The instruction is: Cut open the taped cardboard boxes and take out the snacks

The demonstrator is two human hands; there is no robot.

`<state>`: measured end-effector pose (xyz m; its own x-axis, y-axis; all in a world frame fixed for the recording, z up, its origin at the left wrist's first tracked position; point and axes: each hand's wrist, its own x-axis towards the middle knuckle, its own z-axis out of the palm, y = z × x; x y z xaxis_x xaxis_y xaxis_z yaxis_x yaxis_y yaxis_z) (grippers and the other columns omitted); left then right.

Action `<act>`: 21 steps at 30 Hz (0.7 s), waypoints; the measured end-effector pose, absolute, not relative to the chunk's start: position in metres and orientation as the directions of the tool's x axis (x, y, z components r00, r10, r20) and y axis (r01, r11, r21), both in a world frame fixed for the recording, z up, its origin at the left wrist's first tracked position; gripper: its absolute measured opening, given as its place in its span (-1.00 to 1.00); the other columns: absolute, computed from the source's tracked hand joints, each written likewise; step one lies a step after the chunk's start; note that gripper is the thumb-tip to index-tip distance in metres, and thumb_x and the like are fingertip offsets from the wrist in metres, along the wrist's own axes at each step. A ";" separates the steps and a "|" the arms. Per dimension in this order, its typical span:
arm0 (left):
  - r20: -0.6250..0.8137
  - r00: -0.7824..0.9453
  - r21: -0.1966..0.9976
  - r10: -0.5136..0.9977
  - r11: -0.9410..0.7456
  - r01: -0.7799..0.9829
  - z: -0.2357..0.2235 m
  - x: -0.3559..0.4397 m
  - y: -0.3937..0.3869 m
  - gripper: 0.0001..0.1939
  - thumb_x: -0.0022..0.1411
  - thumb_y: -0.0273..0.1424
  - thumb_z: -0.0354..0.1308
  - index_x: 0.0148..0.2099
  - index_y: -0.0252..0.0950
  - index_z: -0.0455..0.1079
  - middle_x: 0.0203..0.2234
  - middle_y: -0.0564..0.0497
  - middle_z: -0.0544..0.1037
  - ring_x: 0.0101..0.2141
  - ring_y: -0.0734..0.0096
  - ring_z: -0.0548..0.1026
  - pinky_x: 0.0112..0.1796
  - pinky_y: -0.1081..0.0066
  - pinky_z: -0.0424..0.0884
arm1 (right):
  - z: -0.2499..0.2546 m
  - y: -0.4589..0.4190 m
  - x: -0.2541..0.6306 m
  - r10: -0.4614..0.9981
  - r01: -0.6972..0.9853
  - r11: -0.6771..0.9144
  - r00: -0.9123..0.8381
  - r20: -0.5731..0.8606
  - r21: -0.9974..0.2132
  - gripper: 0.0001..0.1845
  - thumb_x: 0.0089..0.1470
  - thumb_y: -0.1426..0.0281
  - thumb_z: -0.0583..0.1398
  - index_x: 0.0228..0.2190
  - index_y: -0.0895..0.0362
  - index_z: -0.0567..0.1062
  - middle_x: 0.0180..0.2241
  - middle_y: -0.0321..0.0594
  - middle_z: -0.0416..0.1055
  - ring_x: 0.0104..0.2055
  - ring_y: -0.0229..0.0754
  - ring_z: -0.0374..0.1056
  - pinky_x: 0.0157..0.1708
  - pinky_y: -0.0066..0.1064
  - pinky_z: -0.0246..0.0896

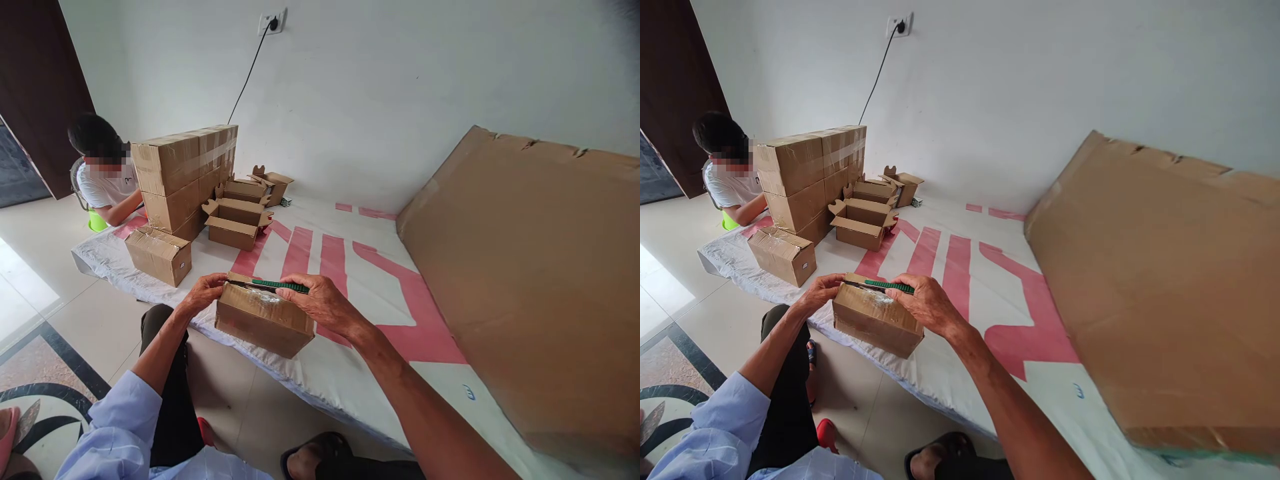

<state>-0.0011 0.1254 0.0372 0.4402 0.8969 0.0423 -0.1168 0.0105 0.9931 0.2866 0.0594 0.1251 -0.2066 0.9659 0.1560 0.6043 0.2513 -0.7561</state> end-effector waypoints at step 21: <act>0.065 0.448 0.995 0.892 -0.093 0.041 0.030 -0.012 0.142 -0.38 0.20 -0.01 0.47 0.16 -0.32 0.64 -0.08 -0.18 0.74 -0.03 0.04 0.67 -0.04 0.28 0.52 | 0.189 0.070 0.261 0.964 0.929 0.217 -0.252 -0.083 -0.300 -0.78 0.27 0.30 0.17 -0.33 0.06 0.60 -0.40 -0.23 0.50 -0.36 -0.16 0.35 -0.34 -0.33 0.03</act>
<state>-0.0124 0.1423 0.0299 0.4483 0.8916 0.0646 0.0408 -0.0926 0.9949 0.2611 0.0698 0.1892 -0.2518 0.9642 -0.0828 0.9291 0.2169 -0.2996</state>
